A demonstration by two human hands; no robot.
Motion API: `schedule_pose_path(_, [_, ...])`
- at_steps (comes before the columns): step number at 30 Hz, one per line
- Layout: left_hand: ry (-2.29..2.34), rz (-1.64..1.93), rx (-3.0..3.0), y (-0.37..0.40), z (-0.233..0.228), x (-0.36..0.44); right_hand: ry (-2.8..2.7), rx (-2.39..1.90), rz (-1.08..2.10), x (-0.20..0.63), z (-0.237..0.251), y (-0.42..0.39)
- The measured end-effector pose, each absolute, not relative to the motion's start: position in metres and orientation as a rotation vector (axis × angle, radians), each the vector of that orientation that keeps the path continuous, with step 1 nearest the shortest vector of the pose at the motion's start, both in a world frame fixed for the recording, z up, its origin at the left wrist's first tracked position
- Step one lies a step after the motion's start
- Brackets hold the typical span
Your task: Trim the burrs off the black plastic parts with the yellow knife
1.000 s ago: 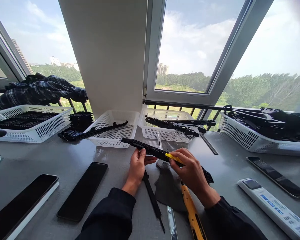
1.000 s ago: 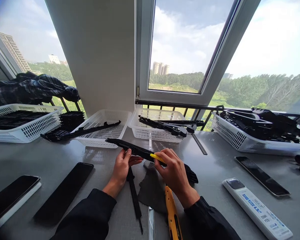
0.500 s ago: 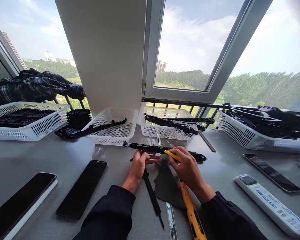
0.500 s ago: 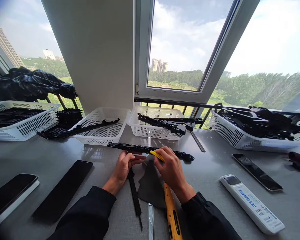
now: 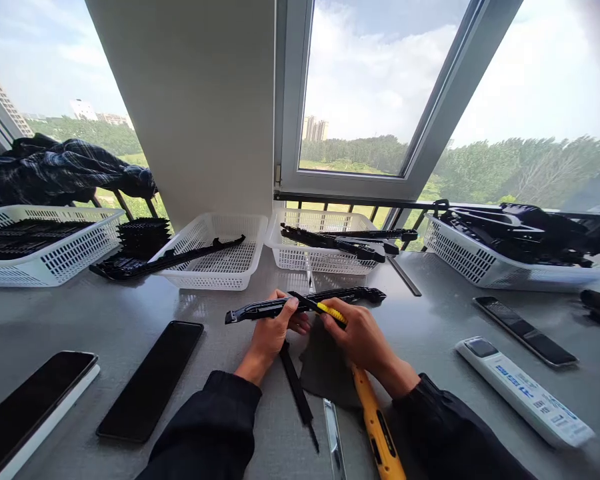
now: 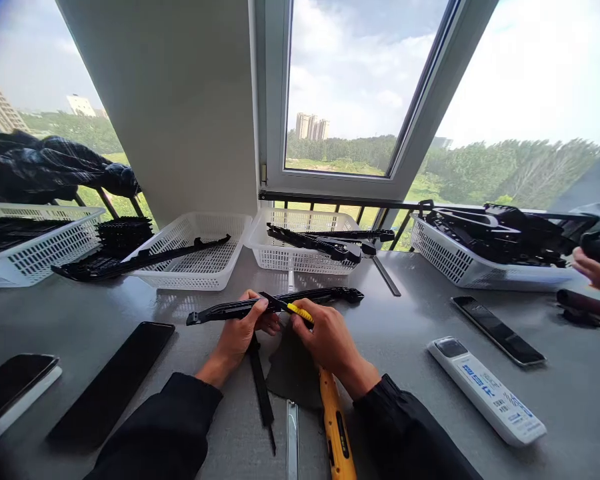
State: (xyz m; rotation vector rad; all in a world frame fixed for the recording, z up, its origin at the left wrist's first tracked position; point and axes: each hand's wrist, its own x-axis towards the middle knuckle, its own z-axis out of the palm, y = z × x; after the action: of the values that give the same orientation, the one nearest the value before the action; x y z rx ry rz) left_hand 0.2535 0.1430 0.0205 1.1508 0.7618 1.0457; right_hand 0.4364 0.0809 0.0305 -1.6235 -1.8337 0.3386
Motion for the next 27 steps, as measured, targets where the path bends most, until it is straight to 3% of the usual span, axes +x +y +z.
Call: schedule_pose_path(27, [0.987, 1.342, 1.487, 0.129, 0.022, 0.252, -1.795, -1.699, 0.31, 0.418, 0.044, 0.072])
